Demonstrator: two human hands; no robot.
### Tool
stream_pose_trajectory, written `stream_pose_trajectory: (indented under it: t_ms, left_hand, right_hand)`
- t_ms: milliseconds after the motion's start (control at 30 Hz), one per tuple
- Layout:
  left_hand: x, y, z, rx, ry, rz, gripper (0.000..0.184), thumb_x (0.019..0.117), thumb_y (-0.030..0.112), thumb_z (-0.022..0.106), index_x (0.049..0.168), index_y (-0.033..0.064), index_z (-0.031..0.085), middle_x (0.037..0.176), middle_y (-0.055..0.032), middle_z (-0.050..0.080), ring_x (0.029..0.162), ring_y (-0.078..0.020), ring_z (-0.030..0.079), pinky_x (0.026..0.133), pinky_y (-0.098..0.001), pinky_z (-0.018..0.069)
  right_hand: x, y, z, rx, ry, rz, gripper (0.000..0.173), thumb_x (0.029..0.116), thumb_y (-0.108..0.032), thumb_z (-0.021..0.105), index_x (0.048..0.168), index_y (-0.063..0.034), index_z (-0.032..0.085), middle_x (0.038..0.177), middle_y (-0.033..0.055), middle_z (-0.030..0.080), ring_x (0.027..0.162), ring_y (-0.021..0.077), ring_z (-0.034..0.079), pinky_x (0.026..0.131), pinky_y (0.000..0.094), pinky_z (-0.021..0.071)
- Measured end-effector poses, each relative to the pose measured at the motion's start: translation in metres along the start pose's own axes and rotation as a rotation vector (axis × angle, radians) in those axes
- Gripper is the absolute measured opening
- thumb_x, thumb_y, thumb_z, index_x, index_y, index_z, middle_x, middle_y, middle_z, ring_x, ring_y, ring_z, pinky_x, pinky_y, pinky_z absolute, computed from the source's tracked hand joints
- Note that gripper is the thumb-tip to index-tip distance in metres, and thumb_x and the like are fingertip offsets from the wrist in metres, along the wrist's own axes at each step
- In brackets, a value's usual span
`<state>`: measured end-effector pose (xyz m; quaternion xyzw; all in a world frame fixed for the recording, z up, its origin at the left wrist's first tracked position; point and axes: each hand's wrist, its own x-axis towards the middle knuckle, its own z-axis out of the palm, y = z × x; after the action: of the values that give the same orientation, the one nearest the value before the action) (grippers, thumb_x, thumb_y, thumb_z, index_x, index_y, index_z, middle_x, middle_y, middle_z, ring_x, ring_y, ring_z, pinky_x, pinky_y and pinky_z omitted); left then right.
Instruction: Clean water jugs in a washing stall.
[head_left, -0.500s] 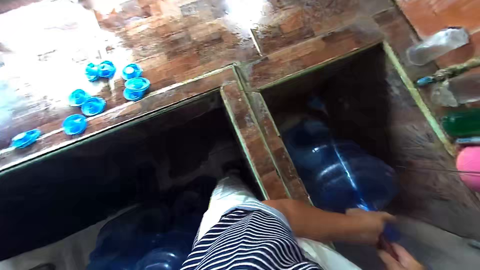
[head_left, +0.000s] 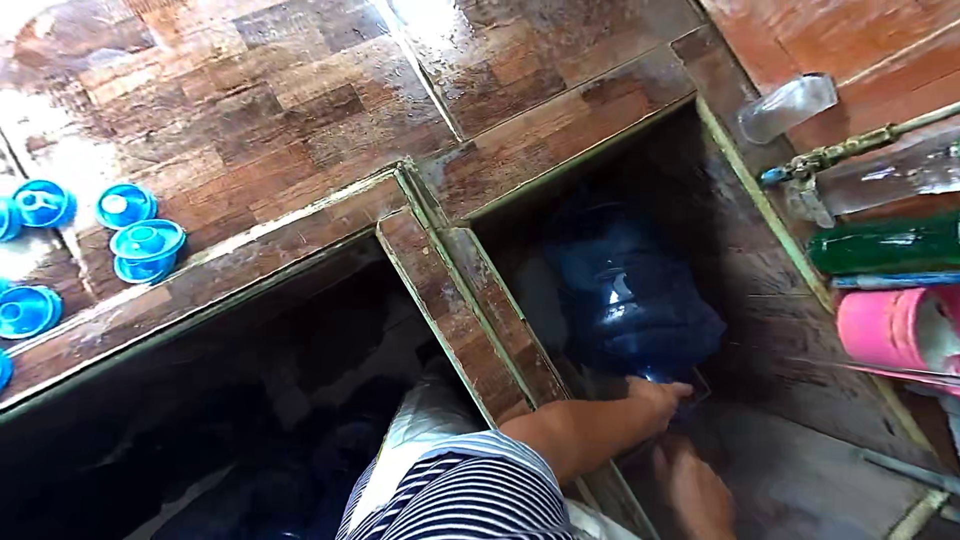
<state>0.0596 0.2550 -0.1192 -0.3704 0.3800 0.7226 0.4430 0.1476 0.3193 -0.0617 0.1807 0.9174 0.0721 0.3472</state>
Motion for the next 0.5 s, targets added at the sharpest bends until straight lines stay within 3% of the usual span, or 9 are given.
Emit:
stream_pose_trajectory:
  t_ms: [100, 167, 233, 267, 333, 367, 400, 433, 500]
  left_hand:
    - [-0.016, 0.02, -0.027, -0.111, -0.033, 0.044, 0.053, 0.0956, 0.019, 0.071, 0.137, -0.006, 0.049, 0.122, -0.0243, 0.06, 0.108, -0.031, 0.061, 0.092, -0.0473, 0.0518]
    - [-0.027, 0.038, -0.036, -0.288, -0.255, 0.088, 0.027, 0.1062, 0.025, 0.05, 0.12, 0.0023, 0.055, 0.094, -0.0106, 0.061, 0.08, -0.0192, 0.06, 0.073, -0.0364, 0.0527]
    - [-0.028, 0.041, -0.039, -0.418, -0.412, 0.127, 0.031, 0.1096, 0.037, 0.036, 0.11, 0.0093, 0.052, 0.083, -0.0064, 0.064, 0.07, -0.0167, 0.065, 0.064, -0.0311, 0.0558]
    - [-0.026, 0.037, -0.041, -0.405, -0.4, 0.13, 0.037, 0.1098, 0.042, 0.035, 0.112, 0.0087, 0.053, 0.085, -0.0075, 0.065, 0.072, -0.0174, 0.066, 0.066, -0.0319, 0.056]
    - [-0.025, 0.027, -0.047, -0.271, -0.25, 0.048, 0.054, 0.1087, 0.046, 0.044, 0.134, -0.0008, 0.053, 0.116, -0.0195, 0.062, 0.099, -0.0265, 0.062, 0.085, -0.0429, 0.053]
    - [-0.025, 0.022, -0.047, -0.229, -0.197, -0.013, 0.059, 0.1073, 0.043, 0.05, 0.144, -0.0031, 0.045, 0.136, -0.0249, 0.054, 0.118, -0.0328, 0.056, 0.098, -0.0499, 0.0478]
    - [-0.023, 0.016, -0.043, -0.205, -0.145, -0.048, 0.065, 0.1044, 0.038, 0.058, 0.149, -0.0044, 0.038, 0.146, -0.0275, 0.046, 0.13, -0.0366, 0.049, 0.105, -0.0539, 0.0432]
    - [-0.021, 0.013, -0.04, -0.182, -0.098, -0.06, 0.073, 0.1006, 0.033, 0.066, 0.152, -0.0056, 0.031, 0.151, -0.0291, 0.04, 0.136, -0.0386, 0.045, 0.108, -0.0553, 0.0409]
    - [-0.016, 0.009, -0.037, -0.103, -0.047, -0.04, 0.075, 0.0948, 0.027, 0.074, 0.149, -0.0079, 0.035, 0.148, -0.0296, 0.044, 0.134, -0.0381, 0.047, 0.107, -0.0533, 0.043]
  right_hand:
    - [0.008, -0.031, -0.04, 0.272, -0.091, -0.115, 0.033, 0.1003, -0.017, 0.062, 0.12, 0.0085, 0.064, 0.096, 0.0304, 0.068, 0.089, 0.044, 0.068, 0.08, 0.0602, 0.0524]
    - [0.007, -0.034, -0.048, 0.908, -0.1, -0.203, 0.013, 0.101, -0.001, 0.05, 0.092, -0.0003, 0.06, 0.054, 0.0019, 0.043, 0.042, 0.0088, 0.04, 0.041, 0.0234, 0.0359]
    - [-0.006, -0.041, -0.04, 1.64, -0.375, -0.165, 0.045, 0.107, -0.015, 0.023, 0.077, -0.0181, 0.056, 0.046, -0.0141, 0.042, 0.035, -0.0064, 0.036, 0.035, 0.0103, 0.032]
    - [-0.012, -0.041, -0.034, 1.678, -0.423, -0.155, 0.048, 0.1074, -0.022, 0.02, 0.075, -0.0206, 0.056, 0.046, -0.0148, 0.043, 0.034, -0.0065, 0.038, 0.035, 0.0104, 0.0335]
    - [-0.022, -0.029, -0.023, 1.036, -0.175, -0.073, 0.03, 0.1073, -0.009, 0.035, 0.084, -0.0077, 0.054, 0.049, 0.0007, 0.041, 0.038, 0.0086, 0.038, 0.037, 0.0222, 0.0356]
    - [-0.025, -0.02, -0.026, 0.598, -0.12, -0.019, 0.018, 0.1047, -0.008, 0.05, 0.11, 0.0062, 0.061, 0.069, 0.0203, 0.057, 0.057, 0.0291, 0.056, 0.055, 0.0419, 0.0489]
    - [-0.027, -0.013, -0.03, 0.272, -0.131, 0.032, 0.036, 0.1026, -0.014, 0.056, 0.131, 0.008, 0.057, 0.097, 0.0307, 0.069, 0.087, 0.0432, 0.07, 0.079, 0.057, 0.0551]
    - [-0.027, -0.01, -0.031, 0.086, -0.147, 0.048, 0.047, 0.1015, -0.017, 0.057, 0.14, 0.008, 0.049, 0.113, 0.0334, 0.068, 0.107, 0.0496, 0.067, 0.092, 0.0649, 0.0509]
    - [-0.018, -0.024, -0.031, -0.026, -0.188, 0.039, 0.049, 0.0999, -0.018, 0.059, 0.141, 0.007, 0.049, 0.12, 0.0327, 0.067, 0.114, 0.0504, 0.065, 0.096, 0.0669, 0.0488]
